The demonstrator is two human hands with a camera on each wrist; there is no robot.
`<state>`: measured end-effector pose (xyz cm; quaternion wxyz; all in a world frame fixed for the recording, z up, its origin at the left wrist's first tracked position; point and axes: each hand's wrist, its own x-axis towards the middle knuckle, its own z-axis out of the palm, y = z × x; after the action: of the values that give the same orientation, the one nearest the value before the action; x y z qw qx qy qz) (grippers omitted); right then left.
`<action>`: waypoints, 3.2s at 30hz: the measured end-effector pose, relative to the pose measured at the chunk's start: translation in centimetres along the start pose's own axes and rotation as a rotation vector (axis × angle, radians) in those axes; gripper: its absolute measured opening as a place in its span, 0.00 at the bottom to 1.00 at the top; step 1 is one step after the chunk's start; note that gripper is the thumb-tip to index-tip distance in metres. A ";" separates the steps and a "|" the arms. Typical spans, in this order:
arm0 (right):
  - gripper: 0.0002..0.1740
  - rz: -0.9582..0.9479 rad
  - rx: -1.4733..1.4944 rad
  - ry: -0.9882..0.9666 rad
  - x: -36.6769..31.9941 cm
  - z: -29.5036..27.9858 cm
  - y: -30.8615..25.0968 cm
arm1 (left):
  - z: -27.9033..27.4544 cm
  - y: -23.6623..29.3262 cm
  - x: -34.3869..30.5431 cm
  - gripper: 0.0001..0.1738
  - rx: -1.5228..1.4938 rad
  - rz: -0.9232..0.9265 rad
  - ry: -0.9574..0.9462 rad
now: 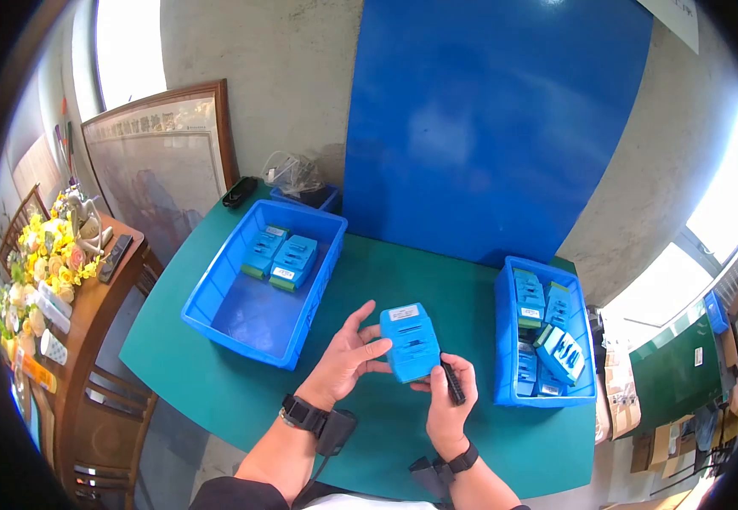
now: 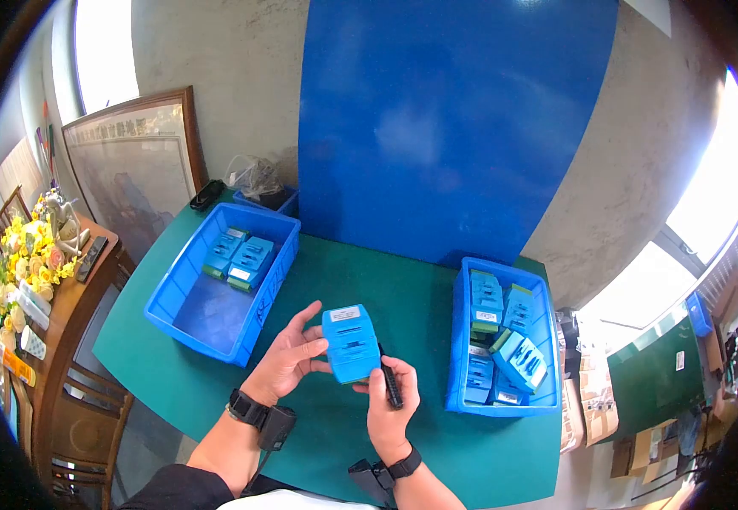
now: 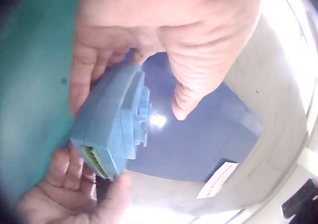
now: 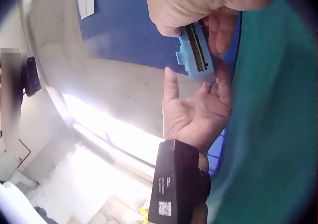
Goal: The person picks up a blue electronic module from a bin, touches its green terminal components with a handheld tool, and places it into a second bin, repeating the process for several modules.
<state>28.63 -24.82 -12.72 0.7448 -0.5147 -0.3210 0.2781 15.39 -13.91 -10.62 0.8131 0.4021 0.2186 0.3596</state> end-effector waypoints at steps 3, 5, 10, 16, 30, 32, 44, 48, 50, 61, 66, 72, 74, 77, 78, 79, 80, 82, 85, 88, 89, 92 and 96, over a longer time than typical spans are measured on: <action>0.13 0.007 0.031 0.019 0.2 -0.2 0.4 | -0.7 -1.4 0.8 0.38 0.033 -0.071 -0.094; 0.13 -0.019 -0.009 -0.002 0.0 -0.1 0.6 | -0.3 -1.5 0.7 0.36 0.114 -0.131 -0.050; 0.14 -0.080 -0.188 -0.032 0.1 -0.3 1.4 | -0.5 -0.9 0.5 0.31 0.148 -0.089 -0.064; 0.16 -0.180 -0.331 0.035 0.4 -0.8 1.4 | -0.7 -1.5 0.6 0.28 0.014 0.003 -0.118; 0.19 -0.387 -0.355 -0.057 0.1 -0.8 0.5 | -1.0 -2.4 0.9 0.28 0.230 0.104 -0.059; 0.15 -0.370 -0.316 -0.055 -0.4 -0.7 -0.2 | -1.3 -2.4 1.0 0.27 0.329 0.217 -0.013; 0.10 -0.302 -0.346 -0.182 -1.0 -0.3 -1.4 | -1.1 -2.5 1.0 0.25 0.638 0.433 0.127; 0.10 -0.392 -0.360 -0.288 -0.9 -0.5 -1.3 | -1.4 -2.7 1.2 0.24 0.688 0.478 0.144; 0.10 -0.440 -0.372 -0.341 -1.2 -0.3 -1.7 | -1.3 -2.7 1.1 0.24 0.698 0.485 0.143; 0.12 -0.564 -0.626 -0.045 0.3 -1.3 -0.6 | 0.0 -1.8 0.3 0.23 0.159 0.056 0.095; 0.18 -0.203 -0.436 -0.071 0.0 -0.8 -2.6 | 0.0 -2.2 -0.3 0.27 0.043 -0.158 -0.157; 0.19 -0.629 -0.724 0.219 2.0 -5.3 -9.1 | 0.7 -1.3 -0.5 0.22 0.229 -0.172 -0.132; 0.19 -0.628 -0.775 0.286 3.0 -8.3 -11.1 | 0.2 -2.3 0.2 0.21 0.349 -0.136 -0.043; 0.20 -0.491 -1.002 0.280 3.6 -11.7 -11.4 | -0.7 -3.5 0.6 0.19 0.360 -0.108 0.061; 0.20 -0.530 -1.068 0.265 4.1 -12.9 -10.4 | -0.9 -3.8 0.7 0.18 0.345 -0.104 0.059; 0.19 -0.506 -1.090 0.237 4.4 -13.6 -9.6 | -1.0 -4.1 0.9 0.19 0.327 -0.100 0.040; 0.18 -0.506 -1.060 0.236 4.7 -14.1 -8.5 | -1.0 -4.1 1.0 0.18 0.339 -0.121 0.030; 0.16 -0.521 -1.043 0.251 5.4 -14.9 -6.9 | -0.9 -4.0 1.0 0.17 0.361 -0.139 0.037; 0.13 -0.535 -1.104 0.287 6.1 -14.7 -5.9 | -1.4 -4.0 1.3 0.16 0.360 -0.145 0.040; 0.13 -0.415 -1.309 0.319 5.9 -14.0 -6.2 | -1.8 -4.4 1.6 0.17 0.349 -0.135 0.061; 0.13 -0.382 -1.342 0.326 5.7 -13.9 -6.4 | -2.2 -4.8 1.8 0.17 0.337 -0.131 0.059; 0.15 -0.394 -1.406 0.372 5.8 -13.5 -6.4 | -2.1 -4.8 1.6 0.17 0.354 -0.135 0.073; 0.15 -0.366 -1.384 0.390 6.7 -13.7 -6.1 | -1.4 -3.7 1.2 0.18 0.353 -0.092 0.054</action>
<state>43.89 -29.86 -9.28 0.3282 -0.8447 -0.3653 -0.2129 16.77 -13.86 -14.53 0.7394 0.5183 0.3184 0.2888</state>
